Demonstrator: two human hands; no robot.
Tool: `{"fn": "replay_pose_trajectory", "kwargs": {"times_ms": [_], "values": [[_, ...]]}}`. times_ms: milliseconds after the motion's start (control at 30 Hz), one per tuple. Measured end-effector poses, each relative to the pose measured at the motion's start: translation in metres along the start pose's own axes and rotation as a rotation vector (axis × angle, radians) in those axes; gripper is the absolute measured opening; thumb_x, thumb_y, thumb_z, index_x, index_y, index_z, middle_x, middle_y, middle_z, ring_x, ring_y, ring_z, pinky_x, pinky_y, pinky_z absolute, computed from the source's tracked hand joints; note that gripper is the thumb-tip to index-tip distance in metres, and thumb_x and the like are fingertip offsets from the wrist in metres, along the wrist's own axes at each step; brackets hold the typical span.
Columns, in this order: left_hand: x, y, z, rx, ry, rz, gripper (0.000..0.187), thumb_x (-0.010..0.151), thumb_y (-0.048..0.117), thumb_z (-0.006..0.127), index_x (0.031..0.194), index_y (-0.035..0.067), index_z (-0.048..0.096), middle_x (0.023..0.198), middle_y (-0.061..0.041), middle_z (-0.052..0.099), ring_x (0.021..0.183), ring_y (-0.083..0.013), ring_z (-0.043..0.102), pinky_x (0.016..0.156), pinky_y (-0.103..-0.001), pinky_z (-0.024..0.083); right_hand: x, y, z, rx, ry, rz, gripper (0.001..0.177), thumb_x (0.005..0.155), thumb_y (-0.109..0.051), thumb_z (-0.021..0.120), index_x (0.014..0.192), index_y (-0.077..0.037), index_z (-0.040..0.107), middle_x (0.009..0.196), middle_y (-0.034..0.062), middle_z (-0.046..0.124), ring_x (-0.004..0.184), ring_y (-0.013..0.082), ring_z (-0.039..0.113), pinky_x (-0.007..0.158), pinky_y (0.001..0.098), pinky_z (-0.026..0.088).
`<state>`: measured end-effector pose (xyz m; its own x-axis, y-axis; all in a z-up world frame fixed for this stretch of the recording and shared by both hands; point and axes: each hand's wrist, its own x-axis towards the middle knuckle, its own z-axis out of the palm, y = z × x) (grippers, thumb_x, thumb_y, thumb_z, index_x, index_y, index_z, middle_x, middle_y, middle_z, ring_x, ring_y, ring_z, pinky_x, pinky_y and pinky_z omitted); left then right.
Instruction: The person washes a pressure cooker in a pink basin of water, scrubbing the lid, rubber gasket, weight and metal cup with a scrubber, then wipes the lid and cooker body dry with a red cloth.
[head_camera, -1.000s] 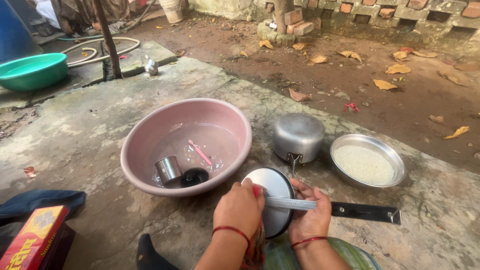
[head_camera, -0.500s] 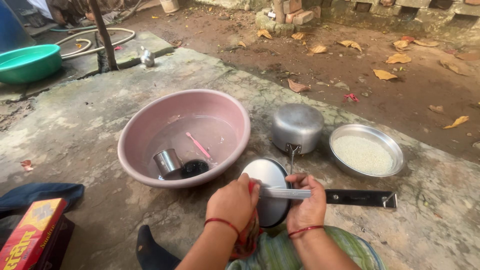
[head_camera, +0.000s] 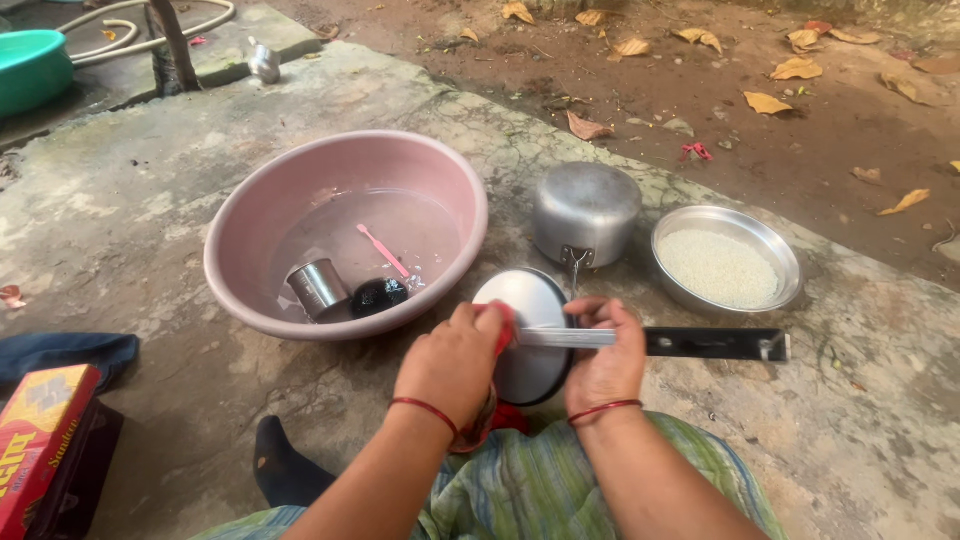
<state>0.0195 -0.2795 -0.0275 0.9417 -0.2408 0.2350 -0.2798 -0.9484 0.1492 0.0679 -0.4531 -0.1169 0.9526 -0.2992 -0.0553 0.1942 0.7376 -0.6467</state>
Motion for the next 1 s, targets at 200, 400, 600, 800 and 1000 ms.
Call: {"fn": "replay_pose_trajectory", "kwargs": {"times_ms": [200, 400, 600, 800, 1000], "values": [[0.020, -0.001, -0.008, -0.160, -0.385, -0.454, 0.041, 0.107, 0.044, 0.038, 0.113, 0.012, 0.062, 0.110, -0.018, 0.075, 0.104, -0.0348, 0.071, 0.089, -0.046, 0.055, -0.006, 0.006, 0.007, -0.058, -0.030, 0.022, 0.037, 0.100, -0.035, 0.049, 0.084, -0.005, 0.063, 0.086, 0.0042, 0.062, 0.088, 0.0179, 0.055, 0.091, 0.0332, 0.041], [0.036, -0.038, 0.024, -0.805, -0.006, -0.659, 0.054, 0.099, 0.047, 0.040, 0.120, 0.008, 0.071, 0.121, -0.026, 0.067, 0.117, -0.0401, 0.062, 0.102, -0.044, 0.046, 0.010, 0.000, 0.006, 0.017, 0.006, 0.068, 0.045, 0.102, -0.039, 0.042, 0.083, -0.003, 0.062, 0.085, 0.0087, 0.063, 0.089, 0.0225, 0.059, 0.091, 0.0379, 0.046], [0.052, -0.085, 0.021, -1.785, 0.418, -0.657, 0.050, 0.104, 0.041, 0.043, 0.118, 0.001, 0.069, 0.117, -0.020, 0.068, 0.106, -0.0309, 0.064, 0.094, -0.041, 0.051, 0.016, -0.009, 0.015, 0.251, 0.188, 0.189, 0.047, 0.100, -0.043, 0.037, 0.082, -0.003, 0.057, 0.092, 0.0123, 0.066, 0.100, 0.0315, 0.061, 0.103, 0.0528, 0.046], [0.041, -0.034, 0.037, -0.690, 0.479, -0.375, 0.053, 0.100, 0.029, 0.052, 0.147, 0.007, 0.044, 0.150, -0.018, 0.044, 0.135, -0.0375, 0.046, 0.113, -0.051, 0.038, 0.008, -0.006, 0.016, 0.325, 0.286, 0.288, 0.039, 0.096, -0.039, 0.039, 0.079, -0.008, 0.054, 0.097, 0.0124, 0.068, 0.104, 0.0319, 0.059, 0.103, 0.0565, 0.044], [-0.015, 0.037, 0.075, -0.313, 0.177, -0.448, 0.061, 0.091, 0.031, 0.062, 0.142, 0.002, 0.043, 0.150, -0.021, 0.040, 0.139, -0.0435, 0.036, 0.112, -0.055, 0.032, 0.011, -0.002, -0.019, 0.302, 0.346, 0.123, 0.037, 0.096, -0.031, 0.044, 0.079, -0.004, 0.061, 0.095, 0.0124, 0.064, 0.101, 0.0287, 0.060, 0.103, 0.0479, 0.048]]}}
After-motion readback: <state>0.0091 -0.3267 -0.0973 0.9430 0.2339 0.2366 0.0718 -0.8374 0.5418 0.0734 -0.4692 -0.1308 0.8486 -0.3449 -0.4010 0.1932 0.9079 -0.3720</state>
